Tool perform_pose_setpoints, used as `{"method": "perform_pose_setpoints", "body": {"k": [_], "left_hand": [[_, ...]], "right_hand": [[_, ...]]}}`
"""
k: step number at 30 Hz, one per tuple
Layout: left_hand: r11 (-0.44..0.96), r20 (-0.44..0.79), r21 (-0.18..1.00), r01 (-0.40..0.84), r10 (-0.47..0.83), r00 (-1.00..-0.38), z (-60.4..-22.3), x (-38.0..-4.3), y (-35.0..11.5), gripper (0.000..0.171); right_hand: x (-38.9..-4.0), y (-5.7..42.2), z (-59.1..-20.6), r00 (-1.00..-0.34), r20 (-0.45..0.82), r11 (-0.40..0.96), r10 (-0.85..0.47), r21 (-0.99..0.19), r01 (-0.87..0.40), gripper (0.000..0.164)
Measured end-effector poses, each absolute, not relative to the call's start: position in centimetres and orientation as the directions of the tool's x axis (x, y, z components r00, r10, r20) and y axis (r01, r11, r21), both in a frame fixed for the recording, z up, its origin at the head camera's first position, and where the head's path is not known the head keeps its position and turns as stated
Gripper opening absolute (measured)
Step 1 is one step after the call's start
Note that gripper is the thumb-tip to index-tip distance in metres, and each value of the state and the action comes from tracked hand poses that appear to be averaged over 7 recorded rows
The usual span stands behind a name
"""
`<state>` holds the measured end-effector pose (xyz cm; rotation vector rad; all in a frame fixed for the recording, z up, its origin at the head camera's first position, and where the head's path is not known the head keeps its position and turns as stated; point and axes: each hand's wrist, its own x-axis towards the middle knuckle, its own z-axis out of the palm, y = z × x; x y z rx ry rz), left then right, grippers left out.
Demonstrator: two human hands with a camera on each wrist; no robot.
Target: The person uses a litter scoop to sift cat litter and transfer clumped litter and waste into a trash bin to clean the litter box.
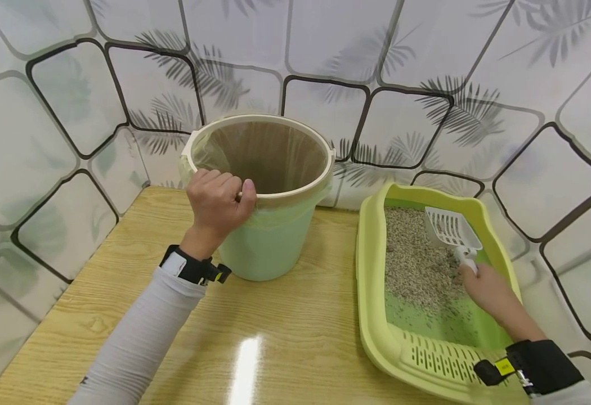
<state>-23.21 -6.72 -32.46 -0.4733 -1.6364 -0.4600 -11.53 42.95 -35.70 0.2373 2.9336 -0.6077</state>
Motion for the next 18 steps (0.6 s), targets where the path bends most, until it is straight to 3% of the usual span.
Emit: {"method": "perform_pose_setpoints", "body": {"k": [5,15,18], "left_hand": [[0.834,0.993,0.033,0.550,0.035,-0.113,-32.5,-23.2,-6.8,0.047],[0.839,0.994,0.024,0.543,0.037,-0.101,-32.6,-23.2,-6.8,0.047],[0.836,0.994,0.025,0.549,0.035,-0.099,-32.6,-23.2,-6.8,0.047]], "right_hand": [[-12.3,40.9,-31.7,-0.979,-0.144,0.893,0.146,-0.406,0.193,0.048],[-16.3,31.6,-21.8,-0.997,0.008,0.935,-0.071,-0.348,-0.070,0.046],[-17.6,27.1,-19.4,-0.988,0.055,0.962,-0.144,-0.228,-0.153,0.042]]}}
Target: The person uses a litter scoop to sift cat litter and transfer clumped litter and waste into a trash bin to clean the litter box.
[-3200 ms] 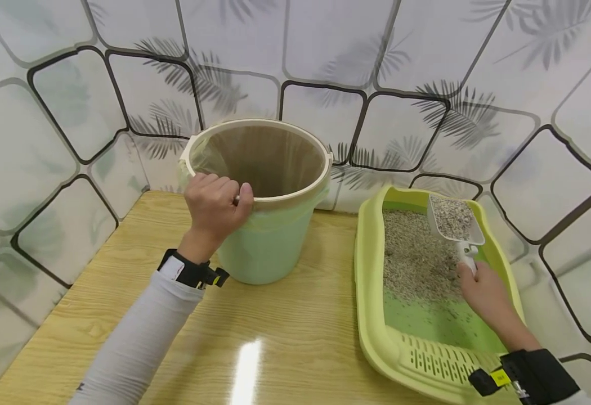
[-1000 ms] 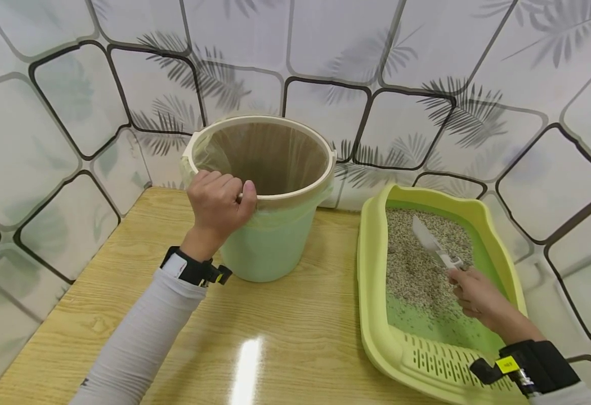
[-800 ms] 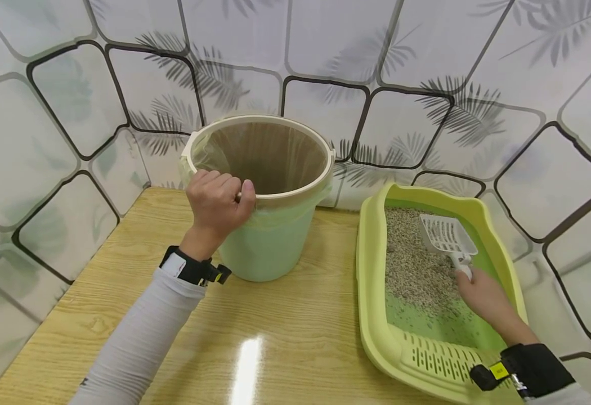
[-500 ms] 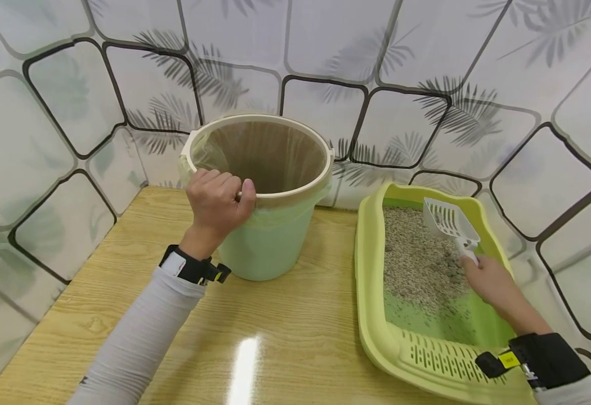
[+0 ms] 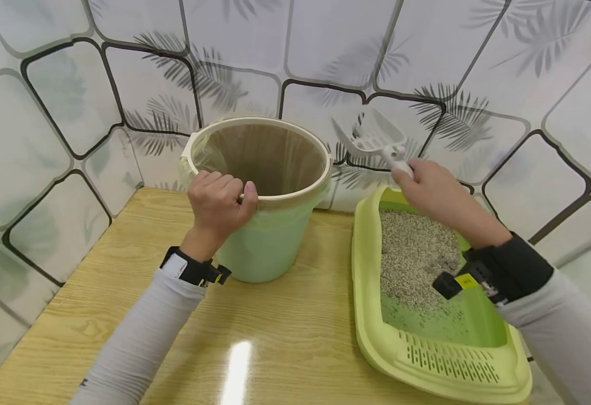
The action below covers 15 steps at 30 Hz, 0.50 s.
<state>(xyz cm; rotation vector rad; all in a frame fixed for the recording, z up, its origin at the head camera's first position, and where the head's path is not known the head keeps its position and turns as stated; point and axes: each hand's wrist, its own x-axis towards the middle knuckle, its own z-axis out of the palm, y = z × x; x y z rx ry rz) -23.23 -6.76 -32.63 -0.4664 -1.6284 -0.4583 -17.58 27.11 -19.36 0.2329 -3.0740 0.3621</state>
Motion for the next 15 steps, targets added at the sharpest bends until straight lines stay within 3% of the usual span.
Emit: {"method": "perform_pose_setpoints", "body": {"k": [3,6,8,12,13,15], "left_hand": [[0.840,0.994,0.027,0.541,0.032,-0.100,-32.8,-23.3,-6.9,0.047],[0.846,0.995,0.029,0.533,0.028,-0.098,-33.0,-23.3,-7.0,0.046],[0.848,0.995,0.029,0.530,0.027,-0.099,-33.0,-23.3,-7.0,0.046],[0.848,0.994,0.035,0.529,0.027,-0.109,-33.1,-23.4,-7.3,0.046],[0.849,0.994,0.038,0.528,0.024,-0.111,-33.1,-23.4,-7.4,0.046],[0.850,0.993,0.048,0.524,0.014,-0.114,-33.1,-23.5,-7.7,0.046]], "right_hand": [[-19.1,22.5,-18.3,-0.951,0.140,0.961,-0.277,0.048,-0.273,0.035],[-20.1,18.9,-18.6,-0.866,0.232,0.871,-0.443,0.341,-0.355,0.027],[-20.5,17.3,-19.1,-0.804,0.270,0.803,-0.530,0.465,-0.374,0.026],[-21.0,15.7,-19.8,-0.726,0.305,0.728,-0.617,0.573,-0.378,0.028],[-21.2,15.6,-19.7,-0.731,0.308,0.738,-0.609,0.558,-0.379,0.027],[-21.4,15.8,-18.8,-0.802,0.253,0.796,-0.542,0.461,-0.392,0.025]]}}
